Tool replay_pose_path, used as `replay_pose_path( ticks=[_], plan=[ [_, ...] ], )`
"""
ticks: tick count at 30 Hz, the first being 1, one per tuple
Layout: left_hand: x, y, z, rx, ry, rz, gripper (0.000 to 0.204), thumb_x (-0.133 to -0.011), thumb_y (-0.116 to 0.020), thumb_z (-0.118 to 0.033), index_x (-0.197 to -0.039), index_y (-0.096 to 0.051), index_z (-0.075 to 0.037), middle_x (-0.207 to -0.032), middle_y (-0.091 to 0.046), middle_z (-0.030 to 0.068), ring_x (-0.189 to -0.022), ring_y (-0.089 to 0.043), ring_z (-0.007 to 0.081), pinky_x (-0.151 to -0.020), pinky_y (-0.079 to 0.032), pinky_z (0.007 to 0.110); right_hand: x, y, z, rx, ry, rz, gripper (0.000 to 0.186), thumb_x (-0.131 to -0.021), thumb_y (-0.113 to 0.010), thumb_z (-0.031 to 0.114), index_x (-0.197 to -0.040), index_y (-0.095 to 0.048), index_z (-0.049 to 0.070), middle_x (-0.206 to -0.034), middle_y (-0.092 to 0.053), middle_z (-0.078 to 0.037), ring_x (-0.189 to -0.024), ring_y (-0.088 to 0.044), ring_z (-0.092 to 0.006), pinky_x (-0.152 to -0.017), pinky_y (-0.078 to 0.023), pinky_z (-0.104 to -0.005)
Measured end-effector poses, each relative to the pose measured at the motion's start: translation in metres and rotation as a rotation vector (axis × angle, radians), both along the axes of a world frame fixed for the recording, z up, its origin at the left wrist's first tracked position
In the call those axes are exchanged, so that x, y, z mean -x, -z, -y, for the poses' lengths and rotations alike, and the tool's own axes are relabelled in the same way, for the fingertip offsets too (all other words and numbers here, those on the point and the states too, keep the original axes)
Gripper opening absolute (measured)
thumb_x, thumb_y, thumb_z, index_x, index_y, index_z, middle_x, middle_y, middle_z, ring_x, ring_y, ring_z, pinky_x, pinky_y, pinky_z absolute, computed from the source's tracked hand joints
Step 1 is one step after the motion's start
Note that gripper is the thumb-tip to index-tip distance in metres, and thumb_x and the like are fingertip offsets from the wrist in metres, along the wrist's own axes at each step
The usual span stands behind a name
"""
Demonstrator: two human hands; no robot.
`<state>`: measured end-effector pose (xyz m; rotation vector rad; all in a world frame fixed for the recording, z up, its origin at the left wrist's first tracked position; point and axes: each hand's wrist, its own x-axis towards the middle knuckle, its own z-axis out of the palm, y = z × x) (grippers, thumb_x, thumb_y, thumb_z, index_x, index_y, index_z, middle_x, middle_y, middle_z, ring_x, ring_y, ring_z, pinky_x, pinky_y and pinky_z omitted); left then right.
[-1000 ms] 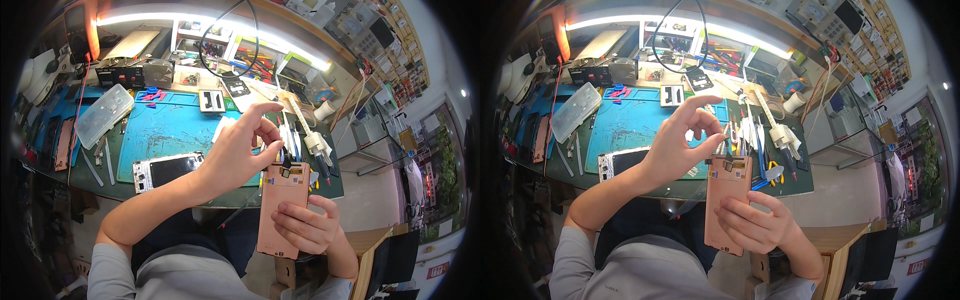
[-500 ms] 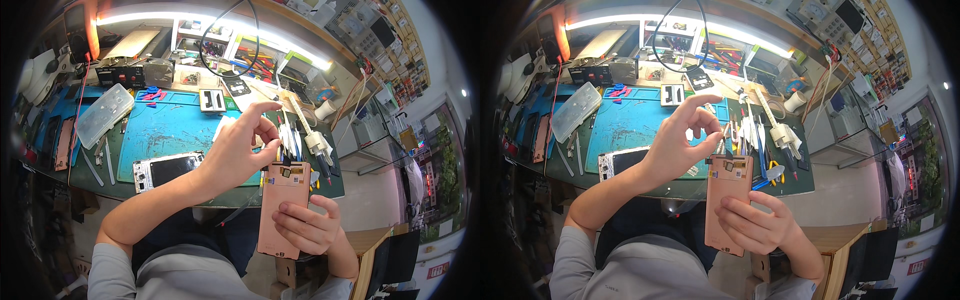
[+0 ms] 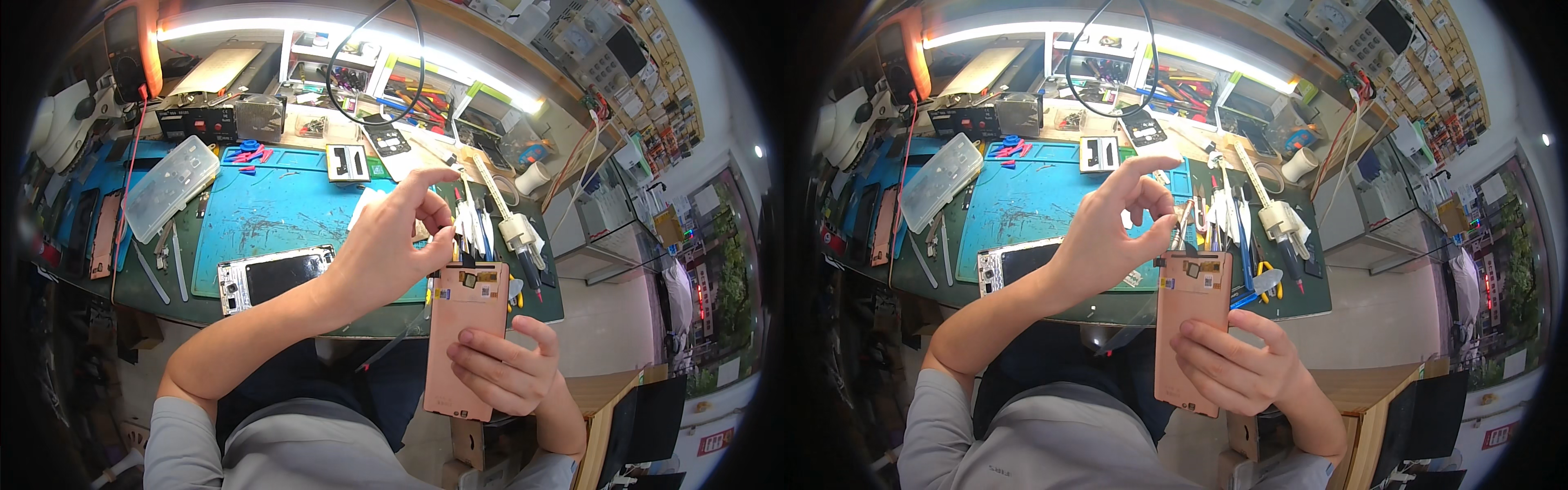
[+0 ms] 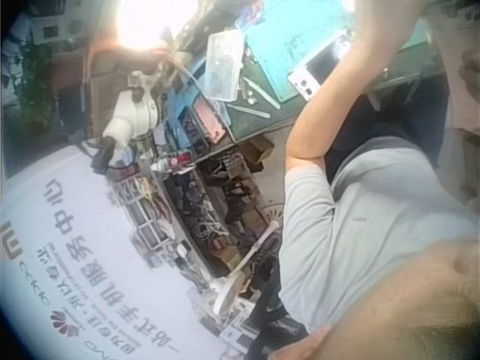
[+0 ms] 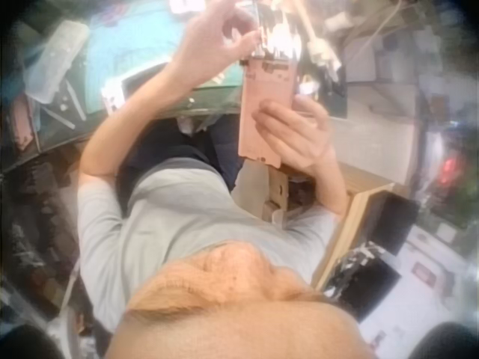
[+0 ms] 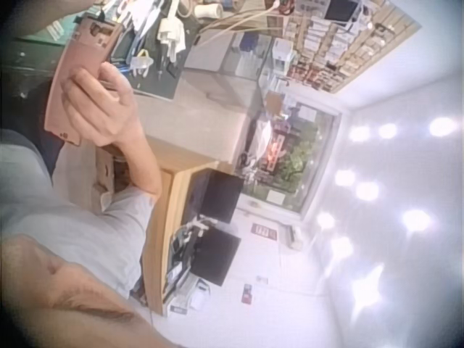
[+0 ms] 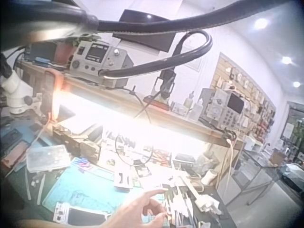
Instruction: The person uses a heat gun to warm the edges of a disassembled smartphone, then uses tweezers to remove small components and a cloth to clean the back cover. The person handles the phone frame and back cover throughout the process.
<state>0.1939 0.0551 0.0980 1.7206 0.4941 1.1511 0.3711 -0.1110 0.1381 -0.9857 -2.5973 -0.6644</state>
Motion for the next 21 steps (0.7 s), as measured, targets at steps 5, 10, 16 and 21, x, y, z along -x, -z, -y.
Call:
replay_pose_path(
  ticks=[5, 10, 16, 21],
  plan=[
    [0.004, 0.0, 0.001, -0.086, 0.066, -0.036, 0.026, -0.086, -0.064, 0.003, -0.11, -0.069, -0.005, -0.094, -0.064, 0.005, -0.08, -0.061, 0.0118, -0.071, -0.051, 0.027, -0.001, 0.0, 0.0, -0.019, 0.006, 0.003, 0.009, -0.086, -0.064, 0.011, -0.085, -0.07, 0.018, -0.102, -0.075, 0.004, -0.111, -0.067, -0.0127, -0.103, -0.044, -0.0395],
    [0.006, 0.002, 0.004, -0.187, 0.125, 0.012, 0.021, -0.085, -0.064, 0.004, -0.101, -0.075, -0.005, -0.101, -0.061, 0.0078, -0.088, -0.063, 0.0169, -0.078, -0.054, 0.029, -0.003, 0.001, -0.003, -0.028, -0.002, 0.06, 0.006, -0.089, -0.065, 0.014, -0.088, -0.067, 0.02, -0.096, -0.076, 0.005, -0.102, -0.071, -0.0127, -0.11, -0.032, -0.0455],
    [0.003, -0.003, 0.011, -0.218, 0.15, 0.04, 0.015, -0.081, -0.073, 0.0, -0.096, -0.071, -0.003, -0.102, -0.061, 0.0083, -0.088, -0.064, 0.0177, -0.077, -0.054, 0.03, -0.001, -0.001, -0.003, -0.037, 0.016, 0.065, 0.006, -0.088, -0.066, 0.014, -0.087, -0.068, 0.02, -0.1, -0.075, 0.005, -0.105, -0.069, -0.0127, -0.107, -0.037, -0.0433],
    [0.0, -0.001, 0.01, -0.265, 0.151, 0.012, 0.016, -0.081, -0.077, -0.003, -0.088, -0.063, -0.002, -0.095, -0.063, 0.0073, -0.079, -0.065, 0.0167, -0.071, -0.053, 0.029, 0.001, 0.001, -0.002, -0.056, 0.012, 0.067, 0.008, -0.088, -0.063, 0.014, -0.088, -0.07, 0.018, -0.108, -0.073, 0.004, -0.111, -0.066, -0.0143, -0.102, -0.046, -0.0396]
  ],
)
